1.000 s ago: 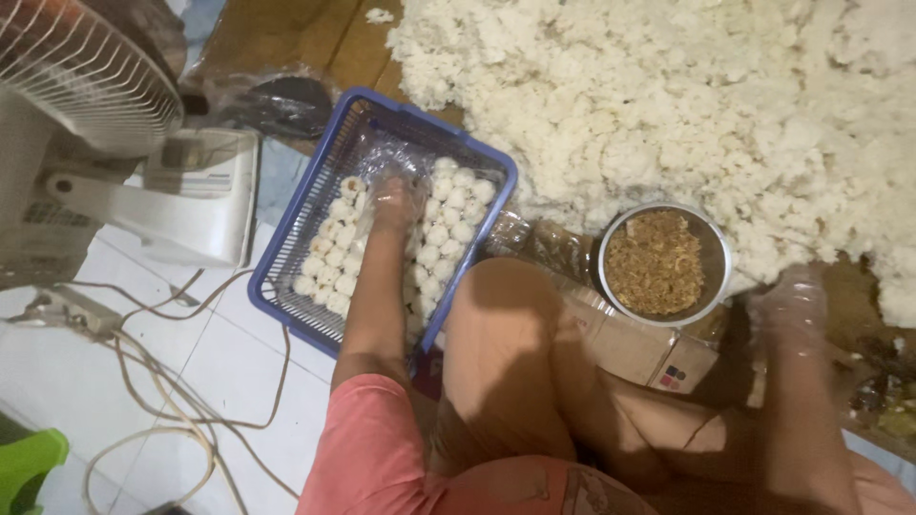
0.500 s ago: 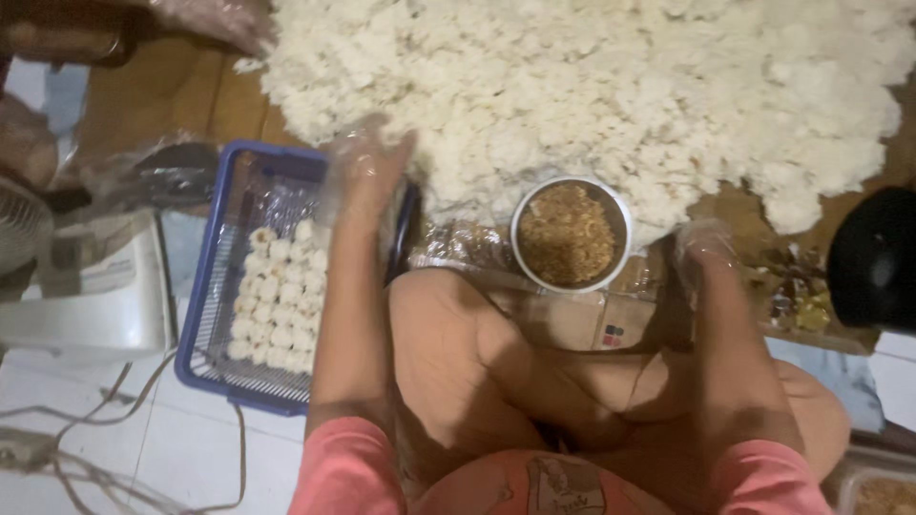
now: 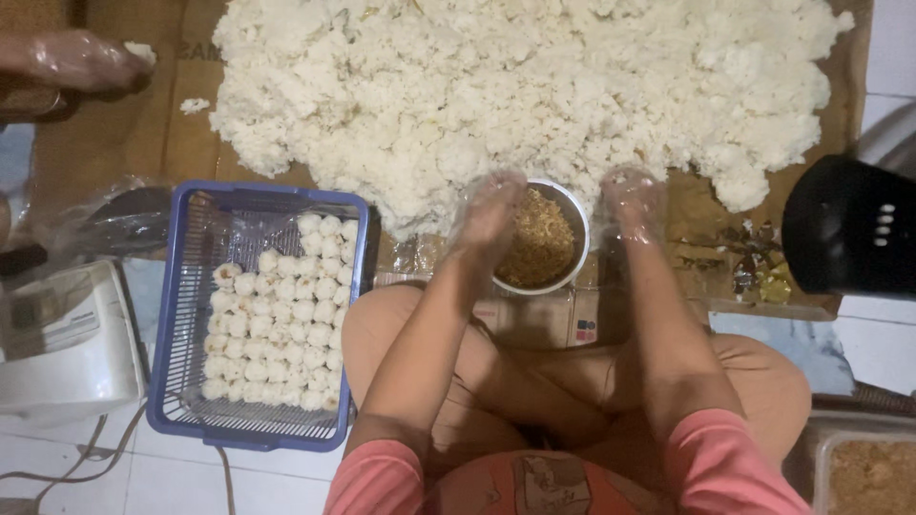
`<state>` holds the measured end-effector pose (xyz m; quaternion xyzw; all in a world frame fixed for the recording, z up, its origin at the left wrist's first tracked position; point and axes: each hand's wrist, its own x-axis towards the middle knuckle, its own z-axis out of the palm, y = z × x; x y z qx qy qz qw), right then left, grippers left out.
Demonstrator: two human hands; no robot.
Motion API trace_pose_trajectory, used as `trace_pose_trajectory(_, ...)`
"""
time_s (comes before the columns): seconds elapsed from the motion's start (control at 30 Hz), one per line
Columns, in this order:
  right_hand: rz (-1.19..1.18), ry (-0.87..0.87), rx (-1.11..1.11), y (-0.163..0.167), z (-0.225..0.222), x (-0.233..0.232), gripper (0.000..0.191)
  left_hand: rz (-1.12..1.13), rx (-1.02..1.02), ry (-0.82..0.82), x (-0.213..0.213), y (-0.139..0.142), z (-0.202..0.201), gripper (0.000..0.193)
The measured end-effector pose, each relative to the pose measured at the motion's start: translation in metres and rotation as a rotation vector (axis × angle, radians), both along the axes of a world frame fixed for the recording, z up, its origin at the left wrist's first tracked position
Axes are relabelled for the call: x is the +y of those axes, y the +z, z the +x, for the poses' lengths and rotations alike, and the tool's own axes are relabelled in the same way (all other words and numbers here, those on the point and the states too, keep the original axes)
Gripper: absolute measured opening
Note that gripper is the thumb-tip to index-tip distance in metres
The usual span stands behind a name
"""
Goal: The person sits on the floor and forms round puffed-rice balls by hand, pressing a portion of puffed rice together with a brown filling from a bowl, then places each finished ball into a blue plastic basket alongside many similar balls.
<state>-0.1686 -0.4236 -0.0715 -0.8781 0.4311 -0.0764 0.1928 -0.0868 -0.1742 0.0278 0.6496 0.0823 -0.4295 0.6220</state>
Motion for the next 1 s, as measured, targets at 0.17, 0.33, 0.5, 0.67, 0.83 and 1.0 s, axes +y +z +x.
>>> trace_pose_trajectory(0.17,-0.056,0.409,0.186,0.029,0.003,0.011,0.027,-0.197,-0.202,0.014,-0.007,-0.001,0.011,0.052)
trace_pose_trajectory(0.33,1.048,0.479,-0.548,0.053,-0.009,0.088,0.038,-0.004,0.094,-0.060,-0.002,0.003,0.007,0.055)
trace_pose_trajectory(0.5,0.538,0.577,-0.353,0.051,0.017,0.144,0.036,-0.513,0.278,0.034,-0.010,-0.013,0.020,0.058)
trace_pose_trajectory(0.67,-0.119,0.880,-0.218,0.066,0.026,0.137,0.063,-0.359,0.223,0.045,-0.008,-0.028,0.022,0.059)
trace_pose_trajectory(0.83,0.109,0.711,-0.397,0.063,0.033,0.133,0.029,-0.178,0.090,0.185,-0.006,-0.032,0.023,0.061)
trace_pose_trajectory(1.0,-0.729,0.725,-0.359,0.008,-0.004,0.140,0.017,-0.457,-0.094,0.327,-0.008,-0.048,0.030,0.042)
